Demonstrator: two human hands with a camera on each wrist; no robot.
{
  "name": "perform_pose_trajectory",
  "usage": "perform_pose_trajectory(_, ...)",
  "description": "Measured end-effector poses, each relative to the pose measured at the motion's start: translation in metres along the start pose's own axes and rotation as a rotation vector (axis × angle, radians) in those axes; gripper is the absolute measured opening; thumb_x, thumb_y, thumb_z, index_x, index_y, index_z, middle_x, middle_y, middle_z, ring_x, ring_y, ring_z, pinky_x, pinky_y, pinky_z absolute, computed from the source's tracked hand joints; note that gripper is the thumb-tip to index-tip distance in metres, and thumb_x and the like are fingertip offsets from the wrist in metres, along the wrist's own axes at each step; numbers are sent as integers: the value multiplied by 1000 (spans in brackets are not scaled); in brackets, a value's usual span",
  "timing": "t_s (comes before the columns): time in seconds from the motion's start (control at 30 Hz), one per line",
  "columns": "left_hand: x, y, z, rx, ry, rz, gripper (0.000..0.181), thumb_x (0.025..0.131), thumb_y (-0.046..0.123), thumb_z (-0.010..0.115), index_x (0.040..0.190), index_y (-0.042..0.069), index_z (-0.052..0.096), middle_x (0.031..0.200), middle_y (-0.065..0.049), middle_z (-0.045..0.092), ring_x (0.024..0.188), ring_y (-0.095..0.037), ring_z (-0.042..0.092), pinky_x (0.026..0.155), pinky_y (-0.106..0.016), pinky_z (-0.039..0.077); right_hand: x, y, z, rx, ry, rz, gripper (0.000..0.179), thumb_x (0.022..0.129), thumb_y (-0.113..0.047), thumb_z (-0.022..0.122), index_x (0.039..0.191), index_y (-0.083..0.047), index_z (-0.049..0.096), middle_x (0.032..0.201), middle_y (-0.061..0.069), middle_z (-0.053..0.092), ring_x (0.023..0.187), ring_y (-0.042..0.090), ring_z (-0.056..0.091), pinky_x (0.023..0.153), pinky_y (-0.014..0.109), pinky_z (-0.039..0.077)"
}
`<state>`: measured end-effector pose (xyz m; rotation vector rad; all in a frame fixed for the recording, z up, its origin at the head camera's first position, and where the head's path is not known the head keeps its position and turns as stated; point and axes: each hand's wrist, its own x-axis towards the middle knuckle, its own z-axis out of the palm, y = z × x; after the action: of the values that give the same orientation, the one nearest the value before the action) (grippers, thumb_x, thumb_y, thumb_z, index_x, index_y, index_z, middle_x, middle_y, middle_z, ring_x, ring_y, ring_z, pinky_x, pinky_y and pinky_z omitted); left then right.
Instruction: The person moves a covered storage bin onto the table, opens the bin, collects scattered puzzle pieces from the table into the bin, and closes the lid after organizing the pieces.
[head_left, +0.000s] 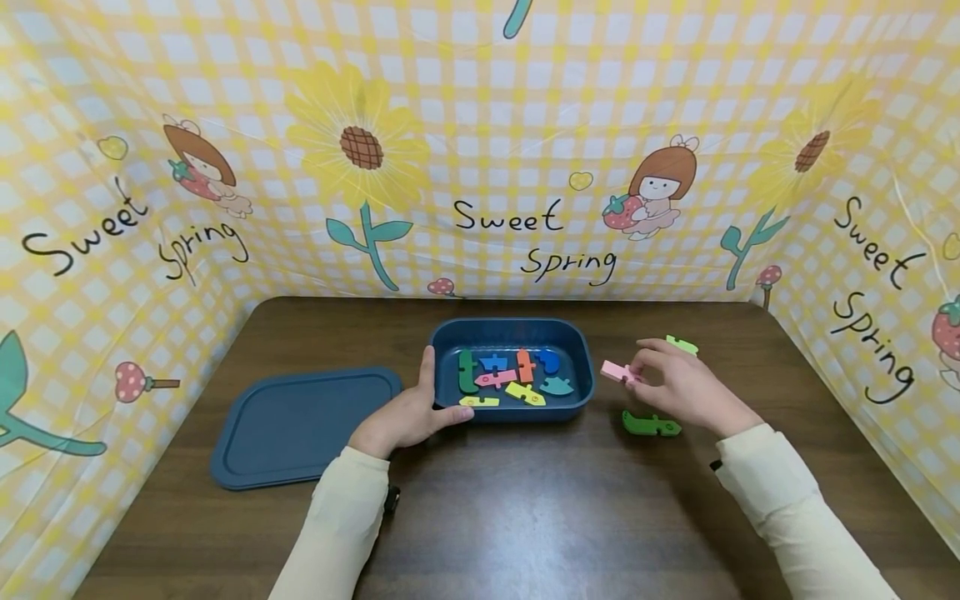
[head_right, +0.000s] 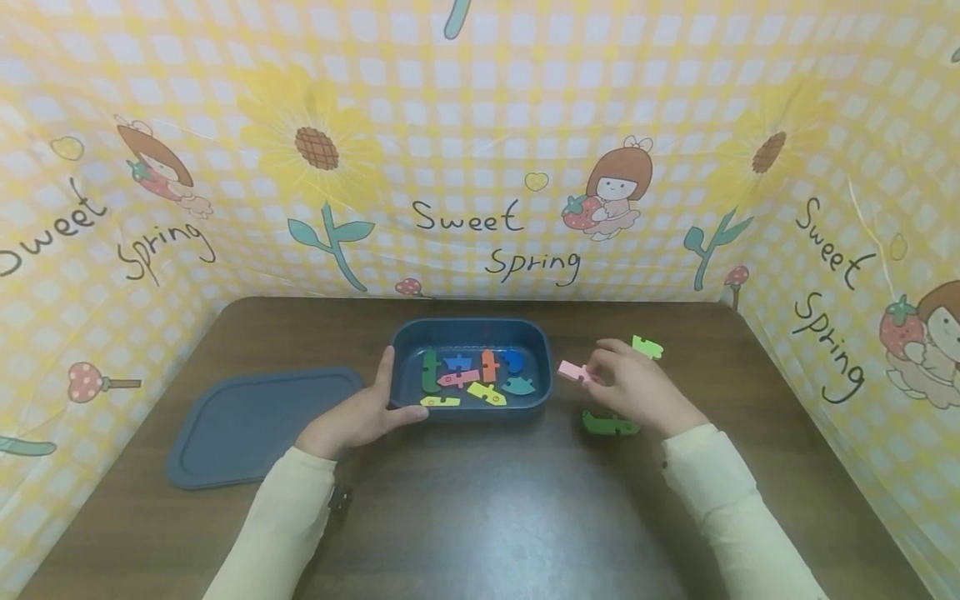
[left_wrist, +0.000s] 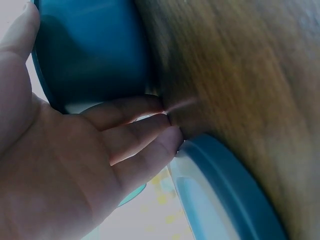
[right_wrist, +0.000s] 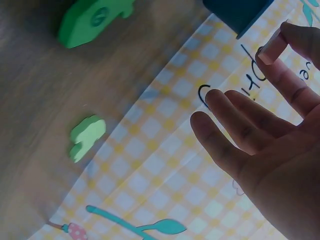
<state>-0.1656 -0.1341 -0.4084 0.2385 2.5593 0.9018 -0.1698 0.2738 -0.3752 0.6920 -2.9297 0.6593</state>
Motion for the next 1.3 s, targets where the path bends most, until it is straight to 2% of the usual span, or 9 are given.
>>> perform_pose_trajectory(0.23, -1, 0, 0, -1, -1, -2, 121, 91, 66, 61, 157, 14, -27, 141, -32, 51, 85, -22, 67, 82, -44, 52, 11, -12, 2, -2, -22, -10, 8, 93, -22, 75, 97, -17, 70, 139, 27, 53, 121, 48, 54, 97, 62, 43)
perform_pose_trajectory(0.43, -2, 1, 0, 7, 1, -6, 121, 91, 67, 61, 157, 14, -26, 146, -31, 46, 97, -26, 67, 90, -48, 51, 20, -22, 4, 21, -43, -9, 7, 93, -22, 75, 96, -18, 70, 142, 24, 52, 125, 45, 52, 99, 61, 45)
perform_pose_trajectory(0.6, -2, 0, 0, 3, 0, -7, 122, 90, 68, 61, 157, 14, -26, 145, -31, 47, 93, -25, 67, 88, -47, 52, 30, -31, 5, 38, -66, 11, 8, 93, -25, 74, 95, -20, 69, 146, 24, 48, 126, 46, 51, 101, 62, 43)
perform_pose_trajectory(0.9, -3, 2, 0, 11, -1, -12, 121, 91, 66, 61, 157, 14, -27, 148, -32, 44, 106, -31, 66, 95, -50, 49, 43, -44, 8, 22, -87, -27, 8, 93, -25, 74, 93, -20, 69, 146, 22, 48, 128, 43, 50, 103, 59, 42)
perform_pose_trajectory(1.13, -3, 3, 0, 6, -4, -10, 120, 92, 65, 61, 156, 15, -28, 138, -31, 54, 82, -22, 69, 81, -43, 53, 49, -51, 9, 16, -115, -24, 9, 95, -28, 73, 94, -19, 70, 150, 24, 43, 136, 44, 43, 106, 59, 39)
perform_pose_trajectory(1.3, -2, 2, 0, 6, -2, -12, 121, 91, 65, 61, 156, 15, -28, 134, -30, 57, 76, -20, 68, 73, -40, 52, 52, -52, 12, 0, -148, 1, 8, 95, -28, 74, 97, -20, 72, 153, 23, 40, 137, 45, 39, 109, 61, 35)
